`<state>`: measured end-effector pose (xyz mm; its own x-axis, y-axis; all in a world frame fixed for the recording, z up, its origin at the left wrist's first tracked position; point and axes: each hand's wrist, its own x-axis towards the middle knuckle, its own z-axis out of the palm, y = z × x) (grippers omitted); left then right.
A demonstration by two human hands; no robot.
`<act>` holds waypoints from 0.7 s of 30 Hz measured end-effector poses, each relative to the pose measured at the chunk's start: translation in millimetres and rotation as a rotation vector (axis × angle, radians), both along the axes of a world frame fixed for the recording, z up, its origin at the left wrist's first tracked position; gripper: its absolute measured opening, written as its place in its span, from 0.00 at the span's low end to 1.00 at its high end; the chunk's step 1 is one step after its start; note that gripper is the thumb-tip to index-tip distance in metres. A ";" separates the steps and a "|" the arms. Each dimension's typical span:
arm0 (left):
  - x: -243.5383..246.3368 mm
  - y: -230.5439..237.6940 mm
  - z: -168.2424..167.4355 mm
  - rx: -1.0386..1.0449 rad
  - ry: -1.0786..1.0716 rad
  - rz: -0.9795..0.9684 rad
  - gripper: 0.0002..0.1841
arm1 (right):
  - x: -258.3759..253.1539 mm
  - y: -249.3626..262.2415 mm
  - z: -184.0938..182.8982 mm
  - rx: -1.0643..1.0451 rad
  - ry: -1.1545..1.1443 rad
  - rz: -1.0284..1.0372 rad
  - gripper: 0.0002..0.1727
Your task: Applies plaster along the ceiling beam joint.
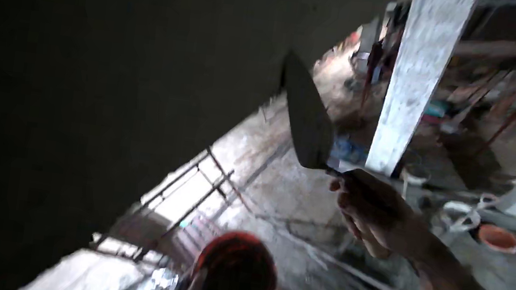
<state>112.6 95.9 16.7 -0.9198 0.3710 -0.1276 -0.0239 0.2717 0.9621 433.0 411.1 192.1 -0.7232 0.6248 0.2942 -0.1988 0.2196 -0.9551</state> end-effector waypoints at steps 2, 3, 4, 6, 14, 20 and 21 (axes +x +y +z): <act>4.9 13.9 -16.4 0.164 -0.022 -0.058 0.17 | 23.6 -38.5 -67.2 -0.088 -0.187 0.032 0.21; 9.6 18.6 -20.7 0.192 -0.030 -0.068 0.17 | 34.0 -57.7 -94.8 -0.041 -0.370 0.037 0.21; 14.6 21.9 -22.3 0.189 -0.035 -0.080 0.17 | 41.0 -77.5 -115.6 0.076 -0.595 0.052 0.22; 19.5 30.2 -25.1 0.137 0.019 -0.157 0.19 | 39.2 -115.5 -139.0 0.409 -0.949 0.096 0.21; 66.2 62.1 -11.8 -0.159 0.438 -0.575 0.12 | -50.4 -154.7 -166.9 0.443 -1.309 0.002 0.22; 55.8 74.4 -27.2 0.006 0.586 -0.582 0.09 | -40.8 -161.8 -144.4 0.353 -1.267 0.226 0.19; 49.9 72.8 -27.3 0.022 0.583 -0.577 0.09 | -30.8 -161.2 -140.7 0.403 -1.193 0.220 0.20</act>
